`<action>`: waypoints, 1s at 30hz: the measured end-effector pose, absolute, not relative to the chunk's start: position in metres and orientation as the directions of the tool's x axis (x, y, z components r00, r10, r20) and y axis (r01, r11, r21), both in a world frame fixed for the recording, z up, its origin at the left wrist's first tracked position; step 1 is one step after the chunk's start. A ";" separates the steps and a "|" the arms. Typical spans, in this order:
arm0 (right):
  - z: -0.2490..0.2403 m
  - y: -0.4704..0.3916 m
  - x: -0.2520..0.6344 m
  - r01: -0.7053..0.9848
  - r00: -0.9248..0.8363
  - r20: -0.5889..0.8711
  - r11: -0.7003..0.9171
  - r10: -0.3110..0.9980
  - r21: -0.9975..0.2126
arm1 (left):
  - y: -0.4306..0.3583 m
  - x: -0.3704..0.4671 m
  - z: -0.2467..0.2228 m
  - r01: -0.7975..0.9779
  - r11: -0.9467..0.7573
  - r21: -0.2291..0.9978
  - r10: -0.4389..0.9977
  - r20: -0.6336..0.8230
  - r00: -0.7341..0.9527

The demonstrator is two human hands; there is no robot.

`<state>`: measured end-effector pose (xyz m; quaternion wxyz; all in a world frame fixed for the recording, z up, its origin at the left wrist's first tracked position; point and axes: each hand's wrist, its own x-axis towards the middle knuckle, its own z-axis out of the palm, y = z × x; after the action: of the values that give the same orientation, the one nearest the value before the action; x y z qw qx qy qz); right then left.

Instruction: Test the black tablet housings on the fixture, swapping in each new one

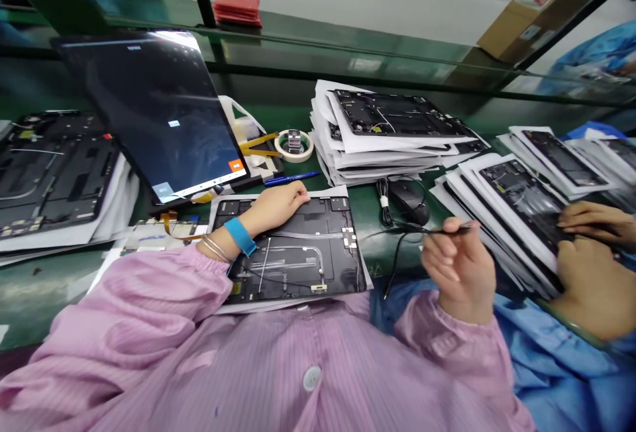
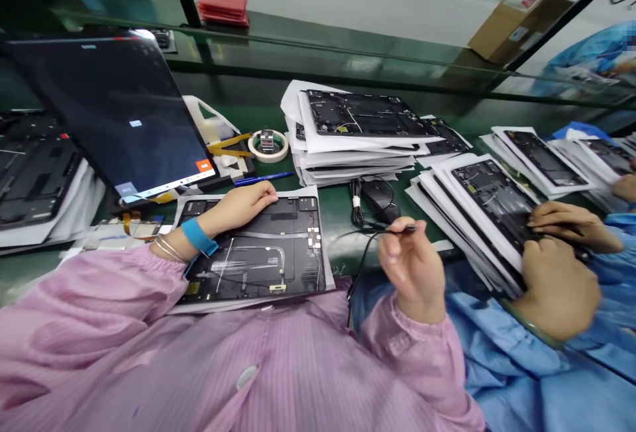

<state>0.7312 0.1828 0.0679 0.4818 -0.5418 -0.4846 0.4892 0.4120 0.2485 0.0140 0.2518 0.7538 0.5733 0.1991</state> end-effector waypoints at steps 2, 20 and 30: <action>0.060 0.176 0.719 0.108 -0.067 -0.060 -0.052 0.996 -0.993 | 0.248 0.412 0.013 0.764 -0.215 0.608 0.964 0.005 0.267; 0.012 0.185 0.681 0.394 -0.271 -0.087 0.028 0.959 -0.919 | 0.248 0.413 0.017 0.769 -0.216 0.602 0.962 -0.004 0.273; 0.017 0.187 0.678 0.306 -0.226 -0.094 -0.021 0.970 -0.952 | 0.248 0.413 0.017 0.777 -0.198 0.597 0.962 -0.032 0.270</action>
<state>0.6778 0.1866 0.0166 0.3395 -0.5213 -0.6117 0.4887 0.4126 0.2480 0.0170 0.2600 0.7533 0.5773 0.1781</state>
